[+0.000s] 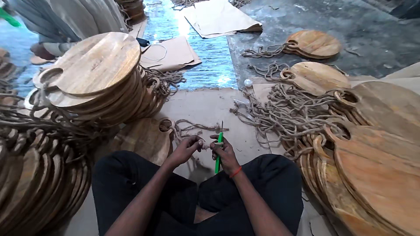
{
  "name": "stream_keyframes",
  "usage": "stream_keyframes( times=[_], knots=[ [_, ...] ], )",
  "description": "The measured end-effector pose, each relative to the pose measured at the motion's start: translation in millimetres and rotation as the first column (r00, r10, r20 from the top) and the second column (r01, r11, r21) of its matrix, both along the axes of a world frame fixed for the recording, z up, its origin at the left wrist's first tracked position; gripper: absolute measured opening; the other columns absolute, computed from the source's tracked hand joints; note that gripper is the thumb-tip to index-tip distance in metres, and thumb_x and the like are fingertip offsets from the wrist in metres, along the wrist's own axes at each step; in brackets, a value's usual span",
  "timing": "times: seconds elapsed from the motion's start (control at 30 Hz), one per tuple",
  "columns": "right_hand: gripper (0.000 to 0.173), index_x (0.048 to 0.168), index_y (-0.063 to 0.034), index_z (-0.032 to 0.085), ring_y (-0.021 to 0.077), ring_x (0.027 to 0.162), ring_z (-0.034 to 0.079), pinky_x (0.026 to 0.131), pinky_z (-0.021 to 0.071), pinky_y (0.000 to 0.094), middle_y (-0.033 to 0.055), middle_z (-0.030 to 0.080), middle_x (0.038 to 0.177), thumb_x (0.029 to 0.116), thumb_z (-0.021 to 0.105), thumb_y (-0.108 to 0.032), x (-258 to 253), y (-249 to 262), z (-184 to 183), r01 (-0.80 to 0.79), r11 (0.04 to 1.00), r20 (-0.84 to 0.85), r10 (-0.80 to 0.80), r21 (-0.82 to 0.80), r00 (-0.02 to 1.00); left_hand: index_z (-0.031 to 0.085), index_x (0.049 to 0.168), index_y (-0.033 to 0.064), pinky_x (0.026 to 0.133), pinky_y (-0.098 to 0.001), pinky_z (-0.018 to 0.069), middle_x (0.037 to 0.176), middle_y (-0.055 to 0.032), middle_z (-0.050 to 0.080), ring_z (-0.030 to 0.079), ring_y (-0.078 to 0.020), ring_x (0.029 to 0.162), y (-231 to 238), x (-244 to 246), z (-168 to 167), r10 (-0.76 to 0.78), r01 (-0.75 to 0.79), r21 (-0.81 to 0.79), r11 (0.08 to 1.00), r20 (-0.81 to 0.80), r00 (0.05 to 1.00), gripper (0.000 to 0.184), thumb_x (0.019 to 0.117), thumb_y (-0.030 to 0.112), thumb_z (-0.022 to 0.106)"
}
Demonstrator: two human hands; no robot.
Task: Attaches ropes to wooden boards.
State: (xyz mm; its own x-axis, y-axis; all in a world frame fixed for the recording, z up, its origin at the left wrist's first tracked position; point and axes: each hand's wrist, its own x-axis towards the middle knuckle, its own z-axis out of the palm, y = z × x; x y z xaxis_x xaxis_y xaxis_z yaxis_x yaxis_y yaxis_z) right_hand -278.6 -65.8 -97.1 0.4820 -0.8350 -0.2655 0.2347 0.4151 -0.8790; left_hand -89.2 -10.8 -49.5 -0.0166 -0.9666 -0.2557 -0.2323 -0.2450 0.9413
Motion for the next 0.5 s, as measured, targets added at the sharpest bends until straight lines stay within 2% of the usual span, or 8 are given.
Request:
stream_keyframes(
  times=[0.1, 0.17, 0.23, 0.33, 0.4, 0.5],
  knots=[
    [0.008, 0.103, -0.0028, 0.064, 0.0059, 0.053, 0.054, 0.051, 0.0497, 0.02, 0.0028, 0.062, 0.071, 0.098, 0.058, -0.004, 0.4, -1.1, 1.0, 0.073, 0.994, 0.064, -0.078, 0.082, 0.995, 0.066, 0.114, 0.002, 0.072, -0.0222, 0.0493, 0.09, -0.0008, 0.068, 0.059, -0.0039, 0.076, -2.9, 1.7, -6.1, -0.074, 0.074, -0.001, 0.997, -0.033, 0.997, 0.019, 0.1053, 0.016, 0.056],
    [0.009, 0.093, -0.0029, 0.062, 0.006, 0.051, 0.052, 0.049, 0.0477, 0.0191, 0.0027, 0.059, 0.067, 0.0999, 0.058, -0.005, 1.4, -2.1, 2.9, 0.134, 0.982, 0.041, -0.141, 0.136, 0.989, 0.066, 0.117, 0.0008, 0.074, -0.0263, 0.0518, 0.089, -0.0042, 0.067, 0.06, -0.0072, 0.075, -2.9, 0.0, -8.3, -0.146, 0.146, -0.008, 0.989, 0.05, 0.988, 0.021, 0.1034, 0.015, 0.06],
    [0.014, 0.088, -0.0041, 0.058, 0.0061, 0.048, 0.049, 0.047, 0.0459, 0.0185, 0.0022, 0.055, 0.064, 0.1018, 0.058, -0.006, 1.6, -3.9, 5.0, 0.183, 0.966, 0.009, -0.188, 0.18, 0.982, 0.065, 0.117, 0.0003, 0.074, -0.0373, 0.0533, 0.086, -0.0087, 0.066, 0.061, -0.0169, 0.073, -3.3, -3.4, -10.1, -0.224, 0.236, -0.006, 0.972, 0.286, 0.932, 0.025, 0.1024, 0.021, 0.063],
    [0.016, 0.084, -0.0052, 0.057, 0.0063, 0.046, 0.047, 0.045, 0.0441, 0.0189, 0.002, 0.053, 0.061, 0.0994, 0.062, -0.004, 2.6, -1.4, 9.0, 0.217, 0.962, -0.003, -0.219, 0.169, 0.976, 0.065, 0.111, -0.0006, 0.079, -0.0574, 0.0535, 0.086, -0.0178, 0.067, 0.068, -0.0359, 0.082, -8.0, -9.7, -8.6, -0.286, 0.284, 0.105, 0.953, 0.618, 0.733, 0.031, 0.1061, 0.028, 0.056],
    [0.016, 0.082, -0.0052, 0.056, 0.0069, 0.045, 0.048, 0.044, 0.0443, 0.02, 0.0029, 0.055, 0.06, 0.0951, 0.064, -0.001, 6.5, 5.1, 11.5, 0.221, 0.97, -0.017, -0.22, 0.104, 0.975, 0.064, 0.114, -0.0014, 0.083, -0.0616, 0.0528, 0.094, -0.0221, 0.069, 0.069, -0.0416, 0.093, -15.7, -6.2, -12.6, -0.345, 0.298, 0.192, 0.935, 0.683, 0.644, 0.031, 0.1079, 0.026, 0.05],
    [0.017, 0.083, -0.0036, 0.055, 0.0063, 0.045, 0.048, 0.044, 0.044, 0.019, 0.0026, 0.055, 0.06, 0.0968, 0.064, 0.0, 15.4, 6.7, 11.1, 0.261, 0.954, -0.069, -0.254, 0.147, 0.965, 0.061, 0.122, -0.0003, 0.086, -0.0605, 0.0529, 0.096, -0.0223, 0.07, 0.069, -0.0411, 0.094, -19.9, 0.4, -27.8, -0.332, 0.298, 0.169, 0.94, 0.658, 0.676, 0.034, 0.1091, 0.028, 0.048]
  ],
)
